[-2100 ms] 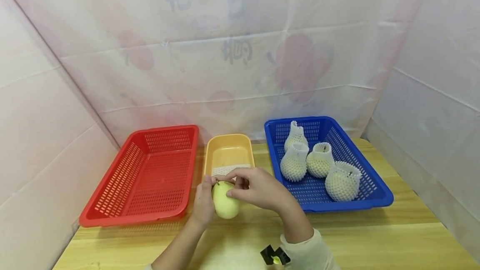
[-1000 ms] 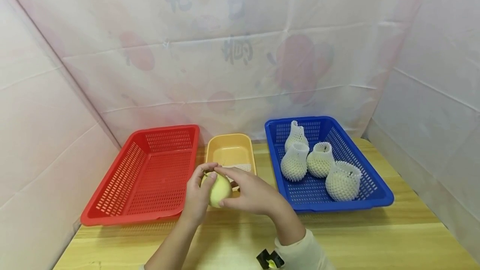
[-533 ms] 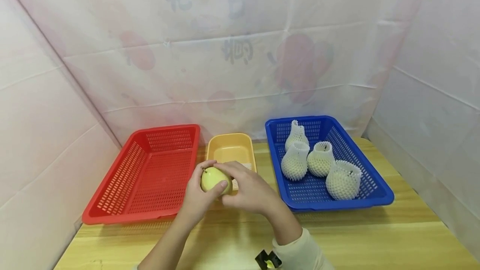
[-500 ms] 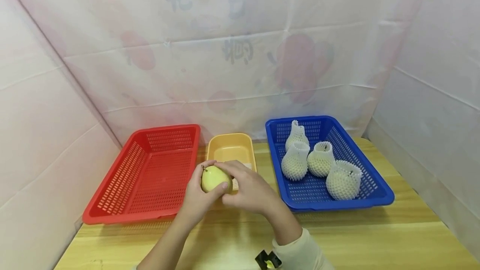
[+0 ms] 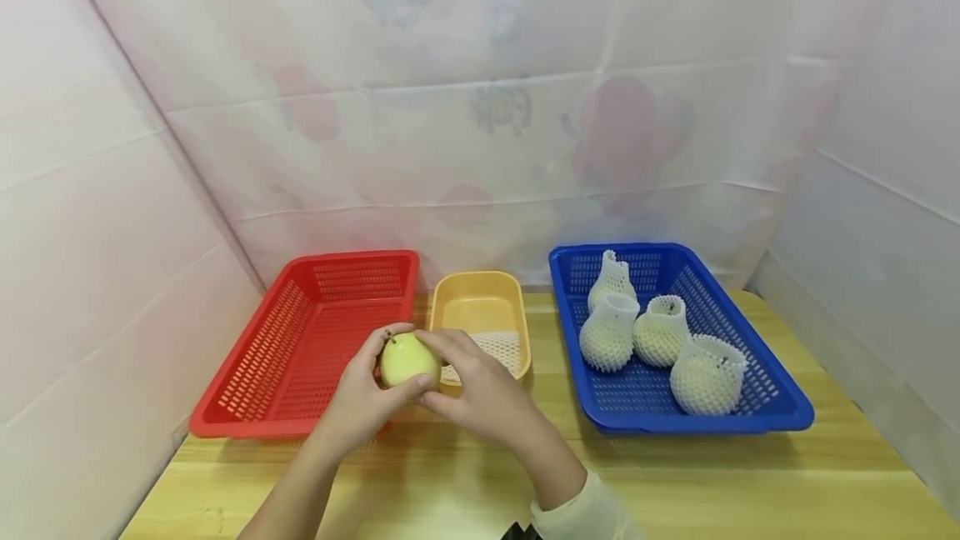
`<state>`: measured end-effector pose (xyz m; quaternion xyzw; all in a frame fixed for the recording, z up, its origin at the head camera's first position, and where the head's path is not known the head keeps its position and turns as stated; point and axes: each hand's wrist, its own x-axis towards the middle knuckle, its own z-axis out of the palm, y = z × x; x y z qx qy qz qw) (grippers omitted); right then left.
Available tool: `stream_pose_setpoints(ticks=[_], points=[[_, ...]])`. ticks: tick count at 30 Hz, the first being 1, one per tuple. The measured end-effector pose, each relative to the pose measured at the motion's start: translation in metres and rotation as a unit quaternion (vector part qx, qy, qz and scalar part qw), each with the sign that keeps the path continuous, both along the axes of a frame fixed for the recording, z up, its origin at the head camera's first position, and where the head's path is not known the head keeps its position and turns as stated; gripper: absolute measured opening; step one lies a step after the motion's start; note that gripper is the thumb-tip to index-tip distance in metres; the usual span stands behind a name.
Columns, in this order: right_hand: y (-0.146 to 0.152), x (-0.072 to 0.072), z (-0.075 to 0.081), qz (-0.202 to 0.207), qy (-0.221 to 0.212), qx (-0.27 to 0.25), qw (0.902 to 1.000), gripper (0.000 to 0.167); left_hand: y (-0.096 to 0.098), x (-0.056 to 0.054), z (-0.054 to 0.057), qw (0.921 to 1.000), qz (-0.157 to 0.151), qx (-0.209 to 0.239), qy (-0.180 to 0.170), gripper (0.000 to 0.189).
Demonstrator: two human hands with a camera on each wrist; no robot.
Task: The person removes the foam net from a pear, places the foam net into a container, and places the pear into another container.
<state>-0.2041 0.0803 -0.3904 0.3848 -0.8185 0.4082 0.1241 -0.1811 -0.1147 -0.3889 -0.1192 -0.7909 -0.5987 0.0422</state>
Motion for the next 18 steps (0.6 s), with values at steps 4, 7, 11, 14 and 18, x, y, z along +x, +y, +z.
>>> stream_pose_setpoints(ticks=[4, 7, 11, 14, 18], points=[[-0.013, 0.000, -0.002, 0.007, -0.017, -0.005, 0.9998, 0.063, -0.016, 0.000, 0.004, 0.9998, -0.007, -0.016, 0.001, 0.068], [-0.025, -0.001, -0.005, 0.007, -0.024, -0.007, 0.9997, 0.066, -0.028, 0.000, 0.006, 0.9995, -0.006, -0.032, 0.000, 0.068], [-0.045, -0.003, -0.009, 0.000, -0.013, -0.004, 0.9999, 0.067, -0.047, -0.002, 0.011, 0.9974, -0.003, -0.071, 0.010, 0.066], [-0.060, -0.005, -0.011, -0.009, -0.003, 0.004, 0.9999, 0.067, -0.061, -0.004, 0.015, 0.9942, -0.001, -0.107, 0.012, 0.062], [-0.074, -0.006, -0.016, -0.024, -0.003, 0.019, 0.9995, 0.066, -0.075, -0.008, 0.015, 0.9898, 0.002, -0.142, -0.009, 0.059]])
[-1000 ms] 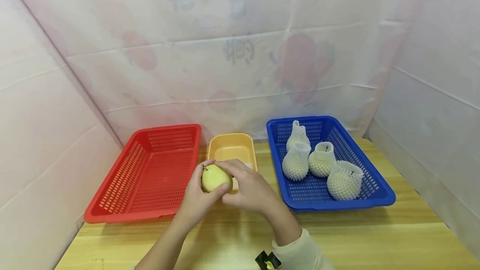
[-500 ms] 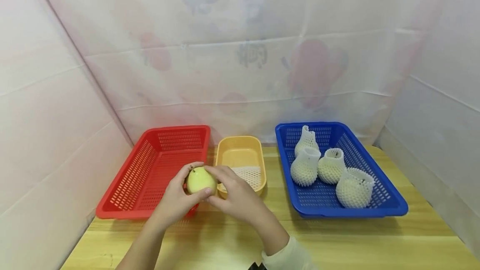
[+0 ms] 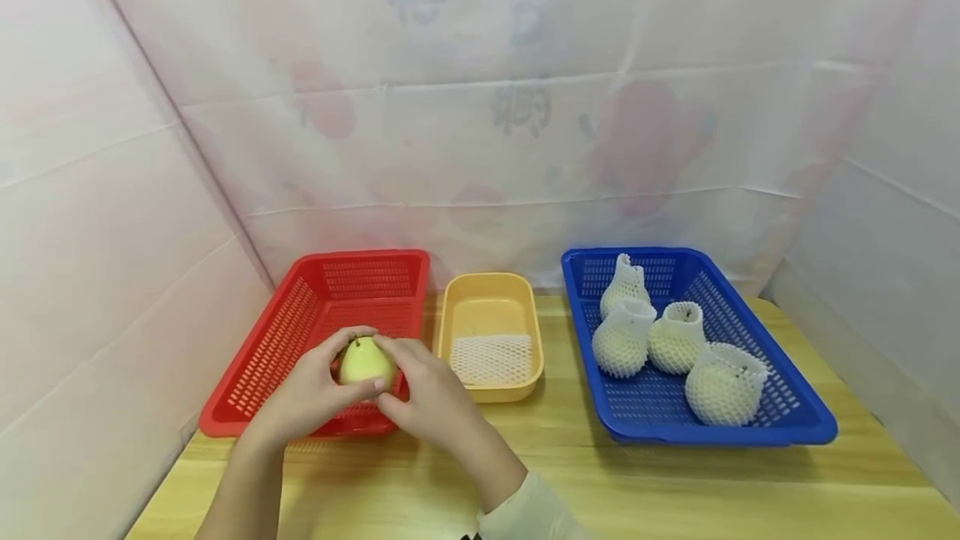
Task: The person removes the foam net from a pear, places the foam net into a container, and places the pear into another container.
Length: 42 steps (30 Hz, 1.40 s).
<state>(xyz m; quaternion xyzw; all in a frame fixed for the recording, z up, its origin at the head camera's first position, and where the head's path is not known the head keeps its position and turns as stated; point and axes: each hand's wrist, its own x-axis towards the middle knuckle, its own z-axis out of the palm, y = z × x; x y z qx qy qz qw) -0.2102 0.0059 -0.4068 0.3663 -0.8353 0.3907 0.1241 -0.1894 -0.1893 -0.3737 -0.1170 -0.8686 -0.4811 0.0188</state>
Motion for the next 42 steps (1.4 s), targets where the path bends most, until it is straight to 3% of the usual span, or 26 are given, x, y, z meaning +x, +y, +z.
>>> stream_pose_setpoints(ticks=[8, 21, 35, 42], points=[[-0.008, -0.002, -0.013, -0.017, 0.009, 0.085, 0.9962, 0.063, -0.012, -0.012, -0.015, 0.9981, -0.015, -0.038, -0.046, 0.054], [-0.006, -0.003, -0.014, 0.011, -0.009, 0.145, 0.9893, 0.050, -0.014, -0.025, -0.034, 0.9901, -0.015, -0.131, -0.048, 0.056], [-0.009, -0.005, -0.022, 0.012, 0.019, 0.145, 0.9892, 0.039, -0.012, -0.024, -0.033, 0.9874, -0.034, -0.142, -0.062, 0.039], [-0.011, -0.004, -0.023, 0.009, 0.023, 0.145, 0.9891, 0.037, -0.011, -0.023, -0.033, 0.9864, -0.016, -0.147, -0.073, 0.038]])
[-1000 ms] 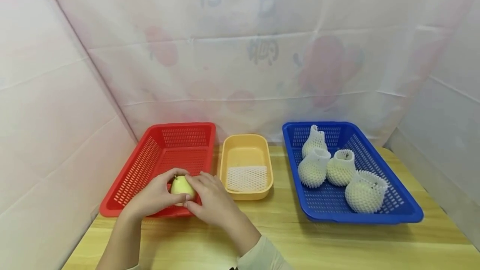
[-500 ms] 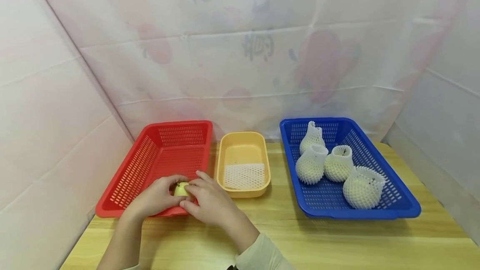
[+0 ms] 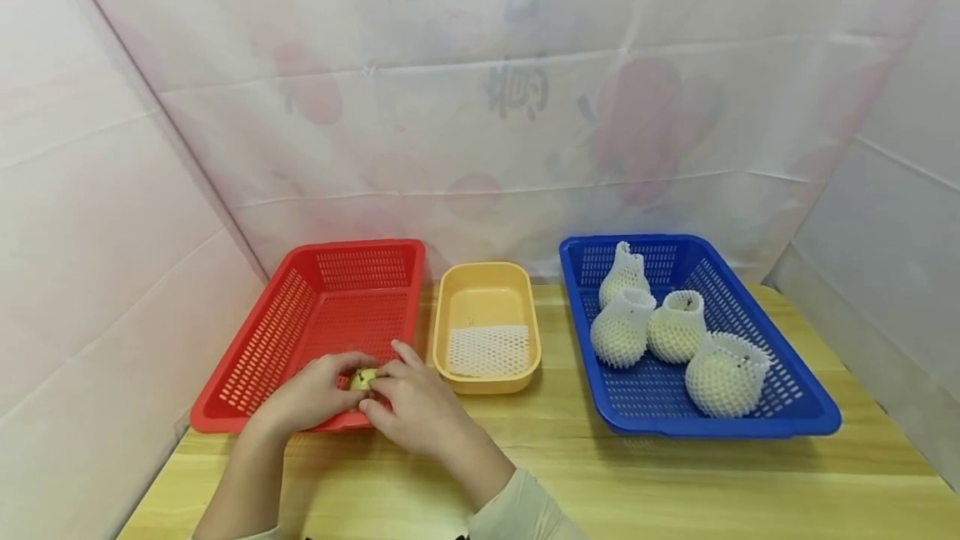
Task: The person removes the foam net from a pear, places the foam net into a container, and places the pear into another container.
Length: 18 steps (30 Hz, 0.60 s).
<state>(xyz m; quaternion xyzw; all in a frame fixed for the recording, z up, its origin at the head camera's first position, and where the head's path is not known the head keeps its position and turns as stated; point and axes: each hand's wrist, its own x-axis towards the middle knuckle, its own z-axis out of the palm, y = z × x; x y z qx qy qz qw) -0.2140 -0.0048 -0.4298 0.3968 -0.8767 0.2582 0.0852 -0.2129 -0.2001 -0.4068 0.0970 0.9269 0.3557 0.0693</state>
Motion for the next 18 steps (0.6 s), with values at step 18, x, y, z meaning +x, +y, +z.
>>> stream_pose_setpoints(ticks=[18], points=[[0.0067, 0.0035, 0.0013, 0.015, -0.001, 0.014, 0.9998, 0.041, 0.0012, -0.0002, -0.0043, 0.9998, 0.015, -0.012, 0.005, 0.039]])
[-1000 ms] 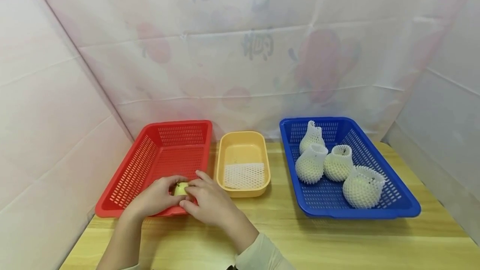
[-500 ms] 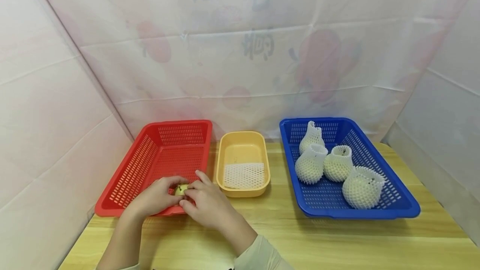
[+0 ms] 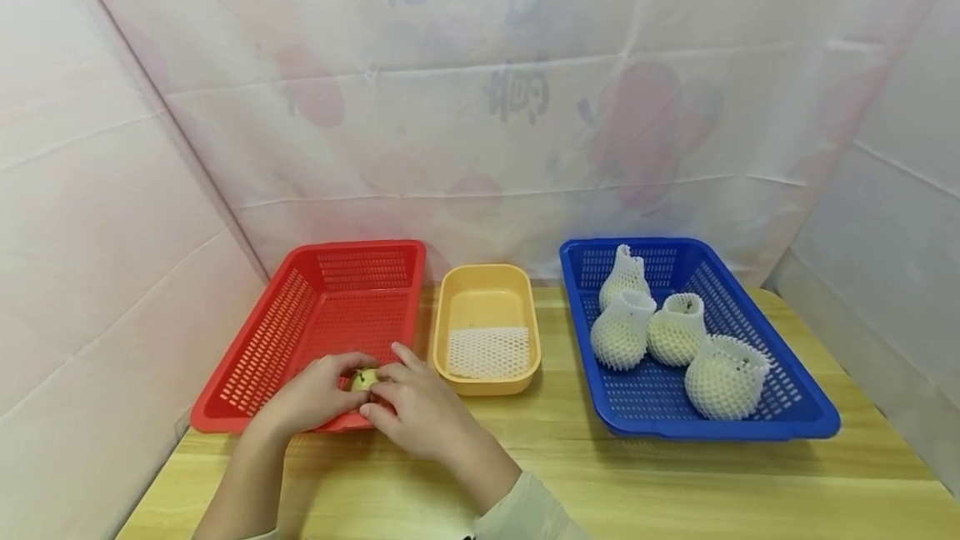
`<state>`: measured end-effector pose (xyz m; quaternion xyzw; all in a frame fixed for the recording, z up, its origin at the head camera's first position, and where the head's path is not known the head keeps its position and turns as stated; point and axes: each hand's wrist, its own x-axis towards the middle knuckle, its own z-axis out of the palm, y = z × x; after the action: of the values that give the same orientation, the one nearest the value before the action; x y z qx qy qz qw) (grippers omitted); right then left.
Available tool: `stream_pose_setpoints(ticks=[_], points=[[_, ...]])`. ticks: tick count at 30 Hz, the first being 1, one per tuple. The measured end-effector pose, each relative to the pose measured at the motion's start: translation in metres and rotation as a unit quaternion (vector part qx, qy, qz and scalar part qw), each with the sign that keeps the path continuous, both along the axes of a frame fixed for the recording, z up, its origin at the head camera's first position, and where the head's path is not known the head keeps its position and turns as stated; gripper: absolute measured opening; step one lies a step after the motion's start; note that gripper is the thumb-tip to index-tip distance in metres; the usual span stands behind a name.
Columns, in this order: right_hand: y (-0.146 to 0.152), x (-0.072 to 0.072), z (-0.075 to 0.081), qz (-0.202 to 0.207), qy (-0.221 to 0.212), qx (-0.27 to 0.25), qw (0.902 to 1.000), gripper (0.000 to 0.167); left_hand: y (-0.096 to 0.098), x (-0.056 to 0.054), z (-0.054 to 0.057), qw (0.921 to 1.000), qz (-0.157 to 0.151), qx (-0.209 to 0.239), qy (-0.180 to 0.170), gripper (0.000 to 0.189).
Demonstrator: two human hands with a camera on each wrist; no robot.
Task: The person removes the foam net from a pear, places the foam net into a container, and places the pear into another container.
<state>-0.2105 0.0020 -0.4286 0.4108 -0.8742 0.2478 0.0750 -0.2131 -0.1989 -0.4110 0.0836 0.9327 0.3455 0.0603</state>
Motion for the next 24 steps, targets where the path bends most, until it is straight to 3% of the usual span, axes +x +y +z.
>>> stream_pose_setpoints(ticks=[7, 12, 19, 24], points=[[0.019, 0.003, 0.014, 0.017, -0.023, 0.014, 0.9995, 0.040, -0.001, 0.001, 0.001, 0.9997, -0.019, -0.005, 0.012, 0.041], [0.049, 0.002, 0.024, 0.000, -0.022, -0.011, 0.9997, 0.039, -0.003, 0.002, 0.002, 0.9993, -0.023, -0.016, 0.026, 0.044], [0.123, -0.006, 0.043, -0.080, 0.014, -0.065, 0.9945, 0.036, -0.002, 0.005, 0.005, 0.9998, -0.006, -0.007, 0.018, 0.044], [0.201, -0.013, 0.055, -0.175, 0.030, -0.079, 0.9810, 0.037, 0.000, 0.006, 0.006, 0.9997, -0.011, 0.004, 0.020, 0.046]])
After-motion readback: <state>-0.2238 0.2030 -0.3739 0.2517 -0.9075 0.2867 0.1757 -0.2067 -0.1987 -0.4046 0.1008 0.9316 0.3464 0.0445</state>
